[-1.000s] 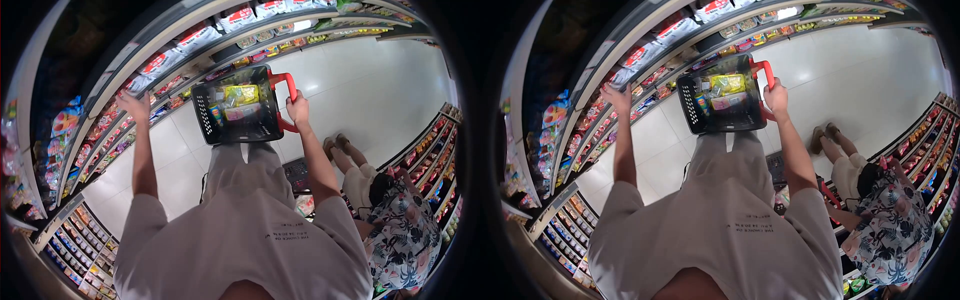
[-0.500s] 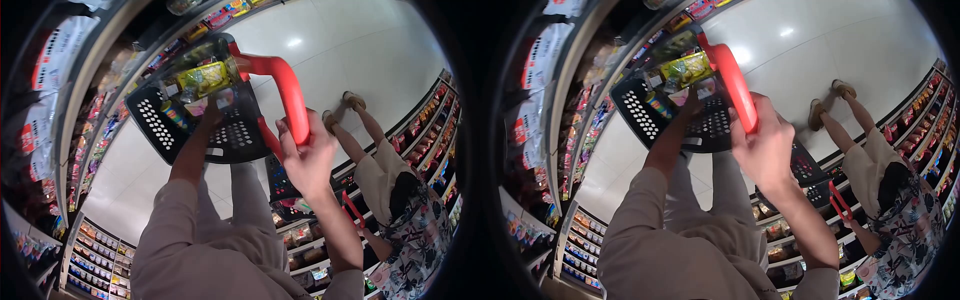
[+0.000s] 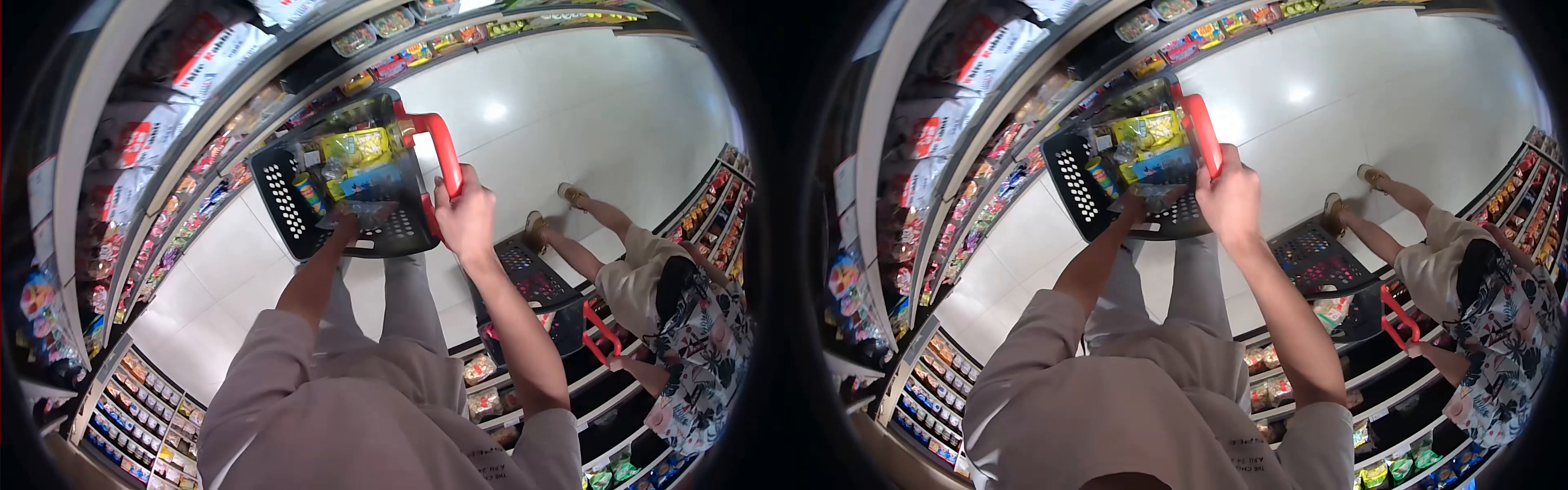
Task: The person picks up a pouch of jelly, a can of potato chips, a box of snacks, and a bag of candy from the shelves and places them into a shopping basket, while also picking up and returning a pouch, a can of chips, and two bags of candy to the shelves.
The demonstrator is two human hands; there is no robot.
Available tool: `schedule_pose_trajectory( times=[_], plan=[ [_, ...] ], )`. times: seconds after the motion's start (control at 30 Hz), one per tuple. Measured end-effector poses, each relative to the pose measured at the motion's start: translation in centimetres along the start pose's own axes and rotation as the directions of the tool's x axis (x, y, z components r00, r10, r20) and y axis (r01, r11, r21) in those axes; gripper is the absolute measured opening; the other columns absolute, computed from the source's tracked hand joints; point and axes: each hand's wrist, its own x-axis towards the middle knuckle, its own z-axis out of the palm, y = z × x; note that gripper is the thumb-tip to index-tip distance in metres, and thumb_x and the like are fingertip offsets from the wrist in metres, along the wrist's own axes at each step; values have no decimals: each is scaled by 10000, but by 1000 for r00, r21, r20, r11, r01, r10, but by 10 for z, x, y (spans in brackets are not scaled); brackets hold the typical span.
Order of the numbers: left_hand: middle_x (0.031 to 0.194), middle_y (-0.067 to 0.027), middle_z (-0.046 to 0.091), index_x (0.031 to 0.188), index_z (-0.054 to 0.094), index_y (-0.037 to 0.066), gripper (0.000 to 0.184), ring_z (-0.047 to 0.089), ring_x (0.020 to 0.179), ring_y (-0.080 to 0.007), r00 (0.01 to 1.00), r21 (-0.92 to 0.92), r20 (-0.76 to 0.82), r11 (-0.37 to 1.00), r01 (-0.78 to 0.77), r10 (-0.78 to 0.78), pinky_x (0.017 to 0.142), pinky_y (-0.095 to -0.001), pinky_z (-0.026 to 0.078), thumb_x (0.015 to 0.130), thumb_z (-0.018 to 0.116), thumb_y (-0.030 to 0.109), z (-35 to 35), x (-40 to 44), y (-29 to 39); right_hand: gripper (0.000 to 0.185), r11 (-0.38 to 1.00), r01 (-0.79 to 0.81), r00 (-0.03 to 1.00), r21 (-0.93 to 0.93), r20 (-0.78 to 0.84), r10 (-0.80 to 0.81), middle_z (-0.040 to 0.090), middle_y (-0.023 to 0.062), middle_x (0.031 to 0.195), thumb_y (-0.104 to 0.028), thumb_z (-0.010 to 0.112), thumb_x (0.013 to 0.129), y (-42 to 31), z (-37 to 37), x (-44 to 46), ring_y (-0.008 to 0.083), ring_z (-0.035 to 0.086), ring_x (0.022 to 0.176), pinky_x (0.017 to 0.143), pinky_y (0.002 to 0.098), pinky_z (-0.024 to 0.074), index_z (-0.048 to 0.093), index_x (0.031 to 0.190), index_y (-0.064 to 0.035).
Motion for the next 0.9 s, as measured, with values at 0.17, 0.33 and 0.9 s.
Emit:
schedule_pose_trajectory(
  times=[0.17, 0.33, 0.9],
  plan=[
    [960, -175, 649, 904, 673, 89, 188, 612, 956, -356, 979, -487, 132, 870, -72, 155, 831, -427, 481, 856, 518, 182, -57, -79, 2, 166, 994, 97, 991, -57, -90, -102, 575, 190, 564, -119, 623, 813, 8, 13, -5, 351, 603, 528, 546, 419, 484, 578, 906, 10],
    [1026, -192, 624, 1051, 618, 56, 285, 593, 1004, -380, 1000, -451, -29, 893, -3, -12, 881, -448, 469, 896, 491, 259, -23, -65, -4, 173, 998, 1, 1000, -63, -17, -2, 618, 219, 655, -89, 612, 791, -1, 3, -8, 403, 623, 640, 630, 483, 506, 558, 932, -6],
    [1127, -255, 601, 1068, 621, 39, 279, 604, 1015, -360, 999, -447, 34, 894, 39, -26, 860, -441, 480, 841, 538, 177, 38, 86, 10, 112, 993, -38, 998, 109, 62, 31, 628, 71, 779, 31, 552, 892, 15, -9, -15, 96, 634, 694, 595, 225, 523, 536, 998, 64]
  ],
)
